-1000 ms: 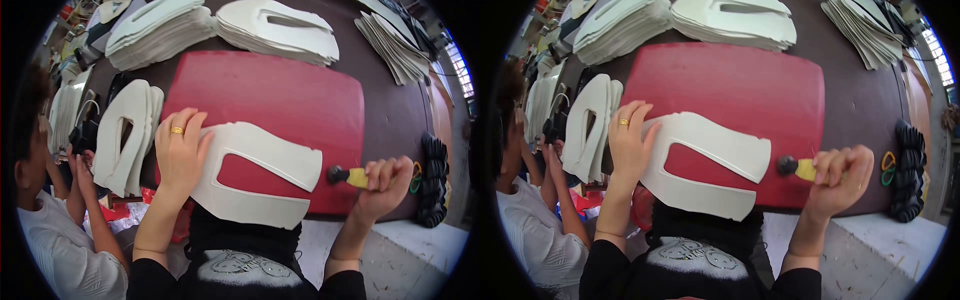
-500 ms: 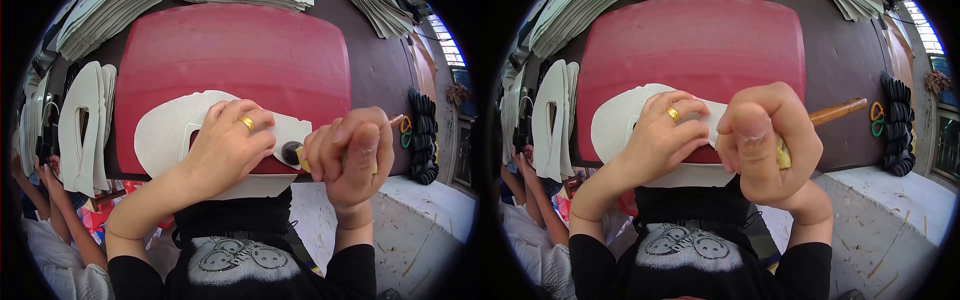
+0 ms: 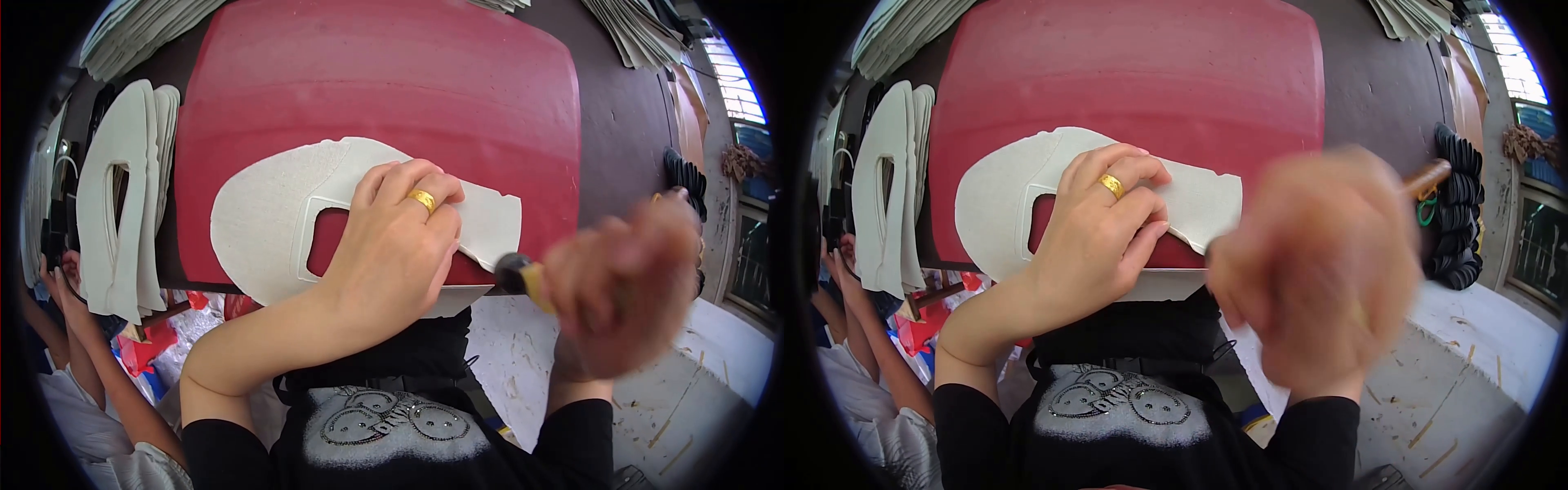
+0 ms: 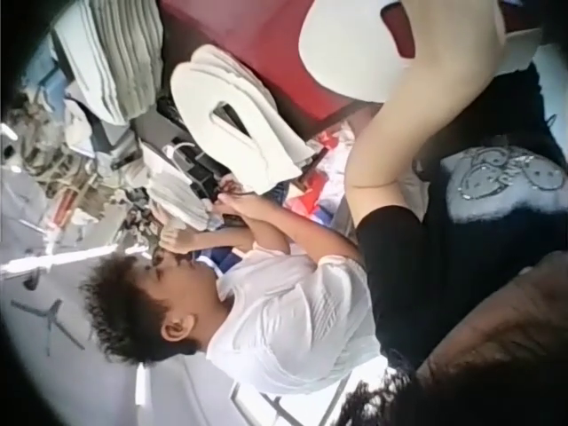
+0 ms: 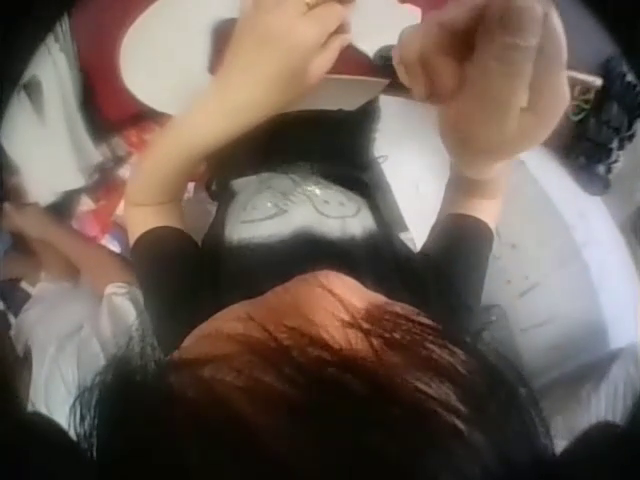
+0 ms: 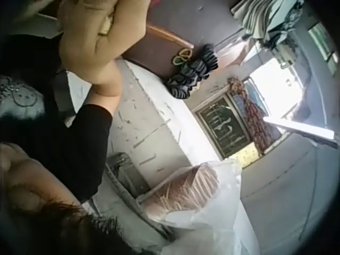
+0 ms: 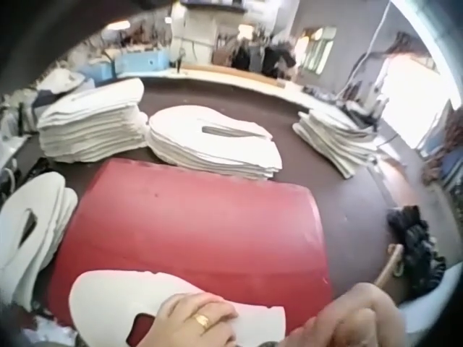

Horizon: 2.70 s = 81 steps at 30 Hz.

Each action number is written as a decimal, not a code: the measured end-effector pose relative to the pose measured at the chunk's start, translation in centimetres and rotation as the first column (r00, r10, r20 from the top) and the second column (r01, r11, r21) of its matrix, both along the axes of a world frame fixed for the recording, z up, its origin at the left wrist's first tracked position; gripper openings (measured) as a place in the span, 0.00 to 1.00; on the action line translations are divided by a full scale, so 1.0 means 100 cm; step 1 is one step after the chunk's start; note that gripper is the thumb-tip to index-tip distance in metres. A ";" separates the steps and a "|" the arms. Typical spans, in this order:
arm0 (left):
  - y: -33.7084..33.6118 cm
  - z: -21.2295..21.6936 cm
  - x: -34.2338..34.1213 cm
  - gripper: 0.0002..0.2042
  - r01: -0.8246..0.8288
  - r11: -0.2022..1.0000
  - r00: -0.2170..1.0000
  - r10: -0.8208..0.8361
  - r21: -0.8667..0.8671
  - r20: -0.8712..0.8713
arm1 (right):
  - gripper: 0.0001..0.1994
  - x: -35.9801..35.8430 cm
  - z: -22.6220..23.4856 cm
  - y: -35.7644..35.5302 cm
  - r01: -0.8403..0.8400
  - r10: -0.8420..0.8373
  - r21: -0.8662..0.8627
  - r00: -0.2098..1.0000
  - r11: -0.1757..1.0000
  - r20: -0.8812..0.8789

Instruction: Apply adhesive to the edges of white shoe components using a brush and stack them.

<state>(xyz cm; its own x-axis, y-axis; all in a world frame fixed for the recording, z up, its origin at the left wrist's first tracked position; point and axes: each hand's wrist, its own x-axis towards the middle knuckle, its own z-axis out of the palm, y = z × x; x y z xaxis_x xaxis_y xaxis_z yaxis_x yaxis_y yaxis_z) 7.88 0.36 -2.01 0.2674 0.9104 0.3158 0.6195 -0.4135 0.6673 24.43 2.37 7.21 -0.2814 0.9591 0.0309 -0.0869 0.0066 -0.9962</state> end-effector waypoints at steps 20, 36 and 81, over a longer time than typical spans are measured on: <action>-0.020 -0.012 -0.009 0.10 0.082 0.986 0.992 -0.067 0.143 -0.110 | 0.16 0.004 -0.040 0.032 0.060 -0.027 0.292 0.993 0.955 -0.118; -0.012 -0.005 0.003 0.06 -0.031 0.999 0.998 0.032 0.039 -0.044 | 0.14 0.008 -0.034 0.006 0.039 -0.033 0.321 0.999 0.946 -0.024; -0.008 -0.005 -0.058 0.05 -0.073 0.986 0.989 0.091 0.150 -0.118 | 0.17 -0.035 -0.029 0.022 -0.257 0.254 0.151 0.966 0.955 0.037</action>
